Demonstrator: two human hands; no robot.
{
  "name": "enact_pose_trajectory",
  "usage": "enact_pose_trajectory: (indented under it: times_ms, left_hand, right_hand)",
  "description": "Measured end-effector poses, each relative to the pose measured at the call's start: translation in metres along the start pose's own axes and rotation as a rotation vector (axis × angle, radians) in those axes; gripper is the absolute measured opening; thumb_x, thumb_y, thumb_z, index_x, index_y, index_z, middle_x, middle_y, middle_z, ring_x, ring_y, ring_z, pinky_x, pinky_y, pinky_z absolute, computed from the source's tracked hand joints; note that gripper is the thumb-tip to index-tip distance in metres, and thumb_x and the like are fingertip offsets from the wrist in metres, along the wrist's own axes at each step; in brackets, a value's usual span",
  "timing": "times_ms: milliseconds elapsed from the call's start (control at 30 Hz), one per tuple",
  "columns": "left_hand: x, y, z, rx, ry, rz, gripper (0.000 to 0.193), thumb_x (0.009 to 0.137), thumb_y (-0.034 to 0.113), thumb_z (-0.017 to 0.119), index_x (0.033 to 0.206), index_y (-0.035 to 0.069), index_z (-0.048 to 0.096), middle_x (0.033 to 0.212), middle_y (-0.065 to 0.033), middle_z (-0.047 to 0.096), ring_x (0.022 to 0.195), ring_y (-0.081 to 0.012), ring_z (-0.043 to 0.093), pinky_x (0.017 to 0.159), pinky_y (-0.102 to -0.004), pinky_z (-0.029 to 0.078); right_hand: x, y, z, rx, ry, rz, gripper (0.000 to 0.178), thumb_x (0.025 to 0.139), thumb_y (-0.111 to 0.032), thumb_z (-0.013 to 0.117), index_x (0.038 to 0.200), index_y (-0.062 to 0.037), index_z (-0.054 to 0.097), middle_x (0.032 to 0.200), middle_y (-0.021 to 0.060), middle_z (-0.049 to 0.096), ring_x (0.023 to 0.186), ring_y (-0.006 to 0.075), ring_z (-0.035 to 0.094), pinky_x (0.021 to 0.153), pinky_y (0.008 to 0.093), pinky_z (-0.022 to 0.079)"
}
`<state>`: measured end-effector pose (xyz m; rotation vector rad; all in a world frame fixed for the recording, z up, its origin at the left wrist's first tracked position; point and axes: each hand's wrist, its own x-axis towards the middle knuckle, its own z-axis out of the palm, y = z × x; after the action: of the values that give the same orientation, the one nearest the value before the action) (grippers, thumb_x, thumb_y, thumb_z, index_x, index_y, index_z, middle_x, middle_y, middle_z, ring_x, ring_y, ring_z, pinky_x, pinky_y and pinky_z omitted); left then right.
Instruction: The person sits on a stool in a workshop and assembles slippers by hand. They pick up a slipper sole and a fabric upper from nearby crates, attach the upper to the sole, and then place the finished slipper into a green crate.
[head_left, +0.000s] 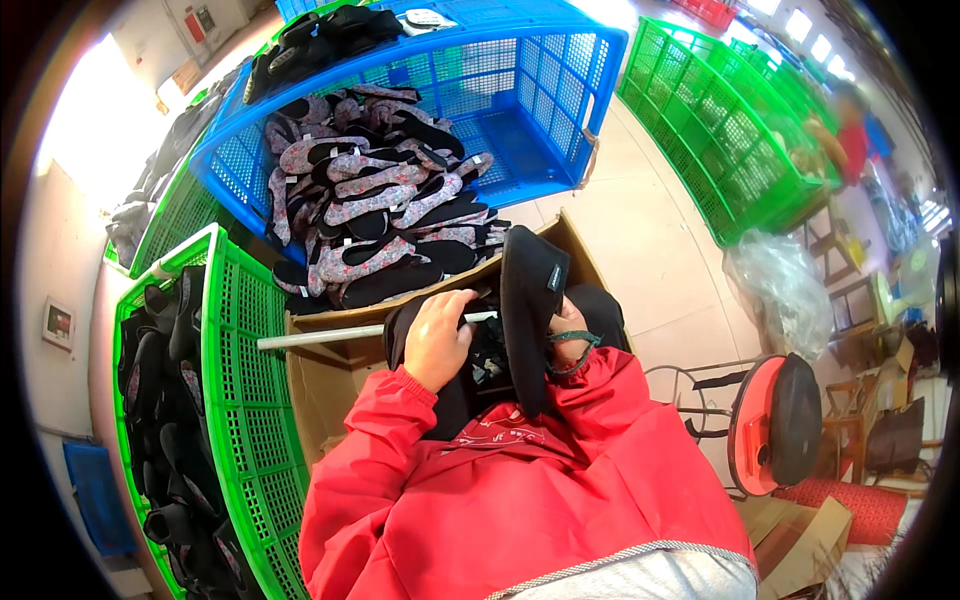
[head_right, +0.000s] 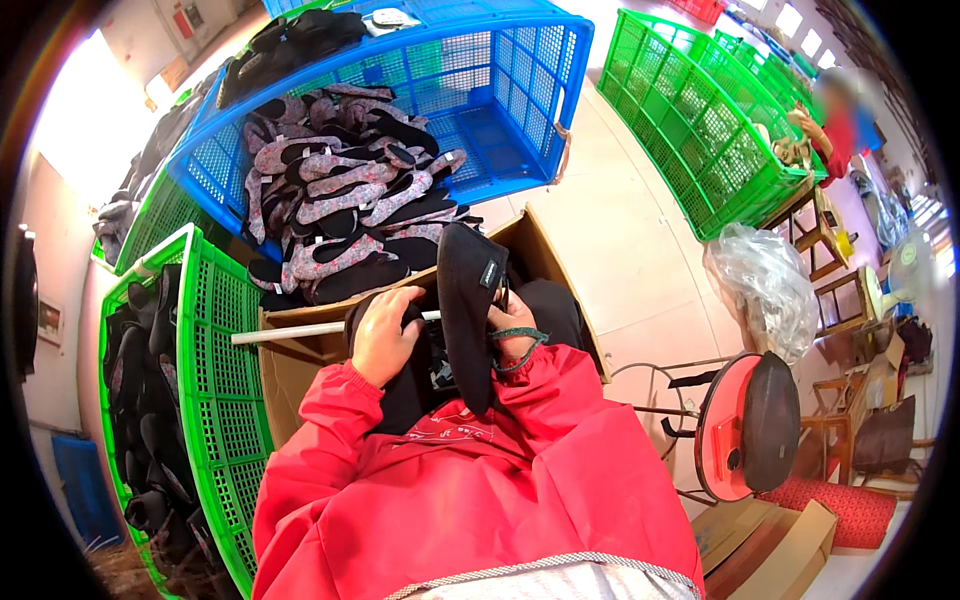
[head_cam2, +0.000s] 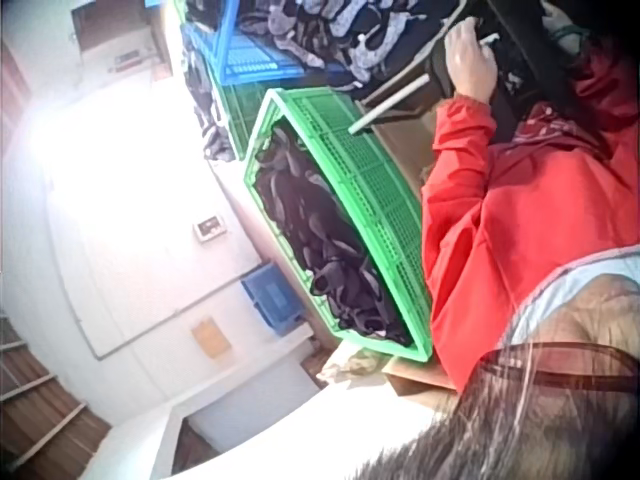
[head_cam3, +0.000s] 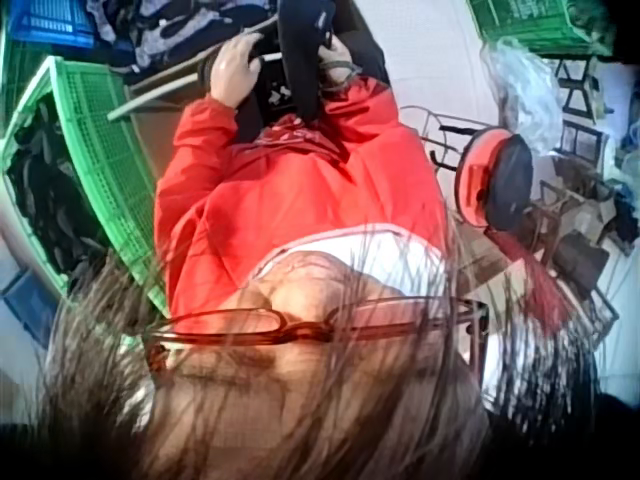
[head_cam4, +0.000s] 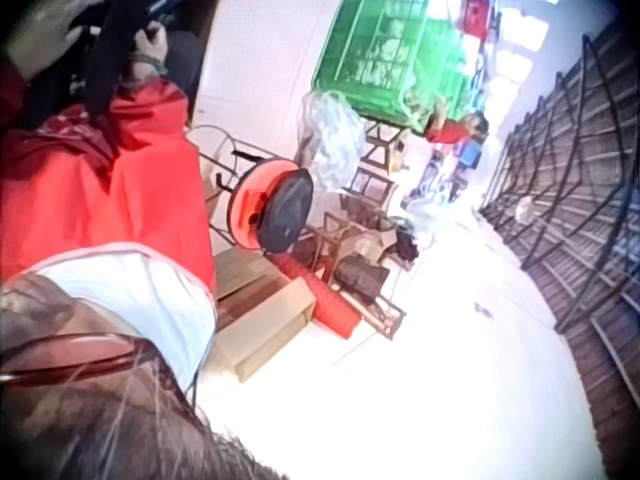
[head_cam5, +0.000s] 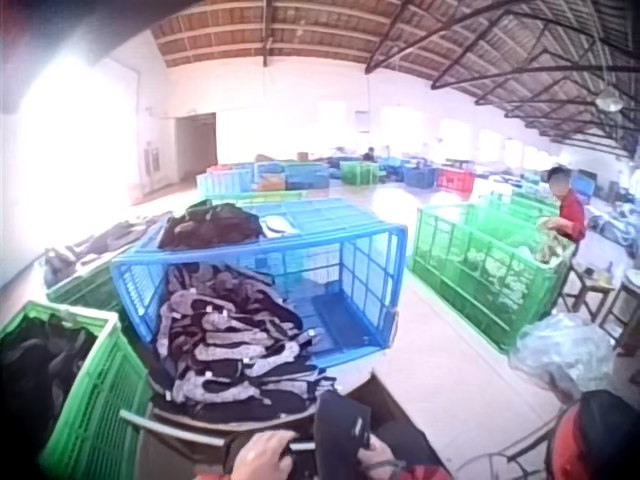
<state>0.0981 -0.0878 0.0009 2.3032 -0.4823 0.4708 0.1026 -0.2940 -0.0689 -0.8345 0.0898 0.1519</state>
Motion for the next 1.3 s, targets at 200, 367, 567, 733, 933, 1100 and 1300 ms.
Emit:
enact_pose_trajectory:
  times_ms: [200, 367, 567, 733, 933, 1100, 1300]
  left_hand:
    - [-0.010, -0.005, -0.006, -0.054, 0.046, -0.009, 0.012, 0.076, -0.001, 0.065, 0.087, 0.003, 0.066, 0.099, -0.0123, 0.067, 0.099, -0.0323, 0.062, 0.087, -0.0388, 0.049]
    - [-0.018, 0.017, -0.006, -0.366, 0.157, -0.285, 0.037, 0.083, 0.007, 0.071, 0.118, 0.002, 0.060, 0.116, -0.0135, 0.060, 0.100, -0.0253, 0.062, 0.081, -0.0330, 0.053]
    - [-0.018, 0.020, 0.009, 0.019, 0.079, -0.299, 0.054, 0.079, 0.016, 0.076, 0.124, -0.001, 0.052, 0.119, -0.0131, 0.056, 0.099, -0.0275, 0.062, 0.079, -0.0352, 0.053]
    - [-0.021, -0.001, 0.015, 0.047, 0.047, -0.364, 0.036, 0.079, 0.014, 0.072, 0.109, -0.003, 0.060, 0.102, -0.0163, 0.063, 0.092, -0.0352, 0.063, 0.081, -0.0407, 0.051]
    - [-0.024, -0.017, 0.015, -0.150, 0.005, -0.495, 0.017, 0.083, 0.015, 0.062, 0.087, -0.001, 0.068, 0.085, -0.0178, 0.064, 0.080, -0.0357, 0.064, 0.070, -0.0421, 0.049]
    - [-0.014, 0.000, 0.002, -0.071, -0.148, -0.613, 0.020, 0.083, 0.018, 0.060, 0.077, 0.000, 0.066, 0.076, -0.0201, 0.063, 0.075, -0.0384, 0.062, 0.068, -0.0445, 0.049]
    - [-0.023, -0.005, 0.004, 0.084, -0.143, -0.291, 0.021, 0.084, 0.020, 0.061, 0.074, 0.001, 0.065, 0.075, -0.0190, 0.064, 0.074, -0.0392, 0.062, 0.068, -0.0474, 0.049]
  right_hand:
    - [0.008, 0.017, -0.010, 0.002, 0.139, -0.058, 0.009, 0.090, -0.002, 0.064, 0.098, -0.0053, 0.062, 0.086, 0.0039, 0.067, 0.072, 0.0129, 0.064, 0.067, 0.0274, 0.054]
    - [0.006, 0.017, 0.000, -0.050, 0.139, -0.021, 0.007, 0.089, -0.003, 0.066, 0.093, -0.0062, 0.062, 0.077, 0.0009, 0.065, 0.063, 0.0097, 0.059, 0.058, 0.0243, 0.048]
    - [-0.004, 0.014, 0.009, -0.259, 0.144, 0.027, 0.010, 0.087, -0.009, 0.071, 0.088, -0.0068, 0.061, 0.075, -0.0017, 0.061, 0.061, 0.0074, 0.055, 0.058, 0.0223, 0.044]
    - [-0.009, 0.018, 0.001, -0.248, 0.008, -0.014, 0.013, 0.086, -0.012, 0.072, 0.086, -0.0068, 0.060, 0.077, -0.0024, 0.060, 0.067, 0.0070, 0.054, 0.062, 0.0228, 0.045]
    - [-0.007, 0.018, 0.005, -0.151, -0.020, 0.108, 0.011, 0.087, -0.011, 0.069, 0.087, -0.0052, 0.059, 0.080, 0.0002, 0.062, 0.071, 0.0094, 0.057, 0.067, 0.0246, 0.047]
    - [-0.011, 0.017, 0.004, -0.224, -0.172, 0.143, 0.011, 0.090, -0.010, 0.065, 0.096, -0.0009, 0.063, 0.084, 0.0012, 0.064, 0.074, 0.0093, 0.059, 0.069, 0.0245, 0.048]
    - [-0.013, 0.014, 0.004, -0.234, -0.301, 0.238, 0.009, 0.090, -0.009, 0.065, 0.093, -0.0013, 0.063, 0.081, 0.0014, 0.064, 0.069, 0.0097, 0.058, 0.066, 0.0242, 0.047]
